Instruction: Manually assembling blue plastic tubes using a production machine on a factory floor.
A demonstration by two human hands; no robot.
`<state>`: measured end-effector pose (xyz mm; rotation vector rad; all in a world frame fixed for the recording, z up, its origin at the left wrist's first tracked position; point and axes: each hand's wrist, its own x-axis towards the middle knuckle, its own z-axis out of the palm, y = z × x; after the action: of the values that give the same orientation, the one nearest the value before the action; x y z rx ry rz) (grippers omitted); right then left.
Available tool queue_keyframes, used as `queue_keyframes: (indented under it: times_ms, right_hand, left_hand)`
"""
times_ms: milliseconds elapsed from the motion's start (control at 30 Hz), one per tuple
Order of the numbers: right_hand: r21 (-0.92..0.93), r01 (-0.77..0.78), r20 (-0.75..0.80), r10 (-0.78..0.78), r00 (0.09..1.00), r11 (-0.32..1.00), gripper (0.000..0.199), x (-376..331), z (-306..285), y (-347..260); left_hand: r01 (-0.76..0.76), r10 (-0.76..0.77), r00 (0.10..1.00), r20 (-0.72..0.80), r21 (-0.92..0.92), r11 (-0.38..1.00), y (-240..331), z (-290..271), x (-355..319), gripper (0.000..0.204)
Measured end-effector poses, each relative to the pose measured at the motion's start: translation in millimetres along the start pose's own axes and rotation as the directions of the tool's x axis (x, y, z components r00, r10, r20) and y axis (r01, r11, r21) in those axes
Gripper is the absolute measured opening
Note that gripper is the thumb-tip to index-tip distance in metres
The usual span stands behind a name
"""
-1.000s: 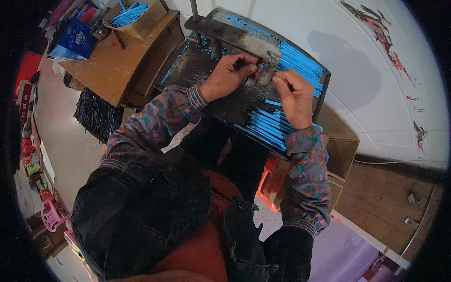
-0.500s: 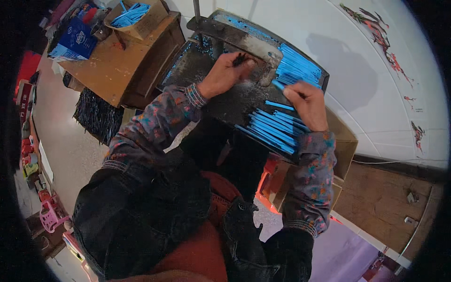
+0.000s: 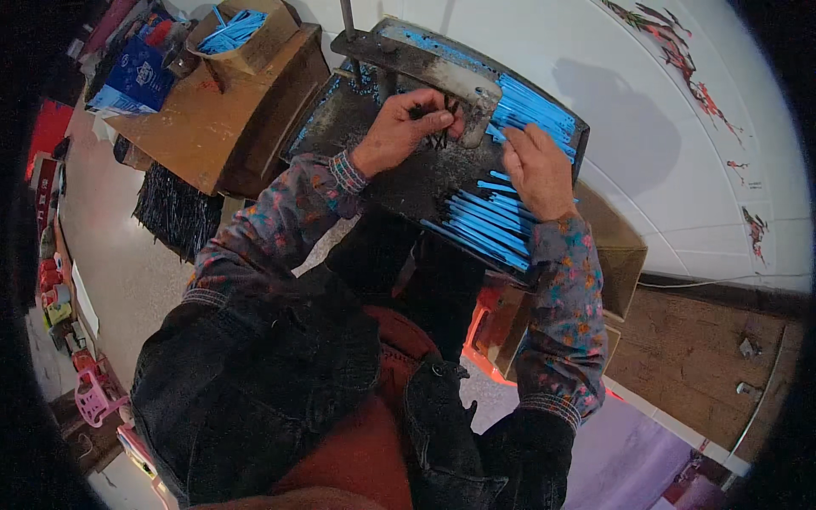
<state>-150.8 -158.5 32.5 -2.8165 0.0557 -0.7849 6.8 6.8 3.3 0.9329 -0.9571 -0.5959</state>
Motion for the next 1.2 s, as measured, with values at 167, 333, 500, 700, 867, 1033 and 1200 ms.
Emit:
queue_keyframes:
  times_ms: [167, 333, 500, 700, 867, 1033, 1200]
  right_hand:
    - [0.648, -0.508, 0.199, 0.518, 0.832, 0.568, 0.011, 9, -2, -42]
    - [0.693, -0.524, 0.226, 0.541, 0.810, 0.495, 0.009, 13, 6, -39]
    - [0.506, -0.239, 0.082, 0.230, 0.970, 0.828, 0.009, 19, 4, -20]
    - [0.630, -0.582, 0.446, 0.374, 0.813, 0.514, 0.007, -2, -24, 12]
    - [0.047, 0.005, 0.075, -0.009, 0.997, 0.999, 0.007, -12, 4, 40]
    - [-0.335, 0.180, 0.180, -0.125, 0.976, 0.925, 0.010, -16, 16, 44]
    - [-0.271, 0.146, 0.241, -0.080, 0.967, 0.952, 0.010, -19, 12, 38]
  left_hand:
    - [0.067, -0.066, 0.997, -0.051, 0.031, 0.997, -8, 3, 1, 0.008]
    - [0.022, -0.018, 0.999, -0.026, 0.171, 0.985, 0, 4, 3, 0.011]
    - [0.027, -0.023, 0.999, -0.035, 0.122, 0.992, -5, 2, 3, 0.011]
    - [0.037, -0.039, 0.994, -0.103, -0.020, 0.999, -1, 7, 0, 0.011]
    - [0.063, -0.056, 0.996, -0.075, 0.098, 0.993, 4, 9, 1, 0.016]
    - [0.008, -0.008, 1.000, 0.017, -0.004, 1.000, -5, 3, -1, 0.013]
    - [0.057, -0.057, 0.998, -0.001, -0.037, 0.998, 1, 4, 0, 0.010]
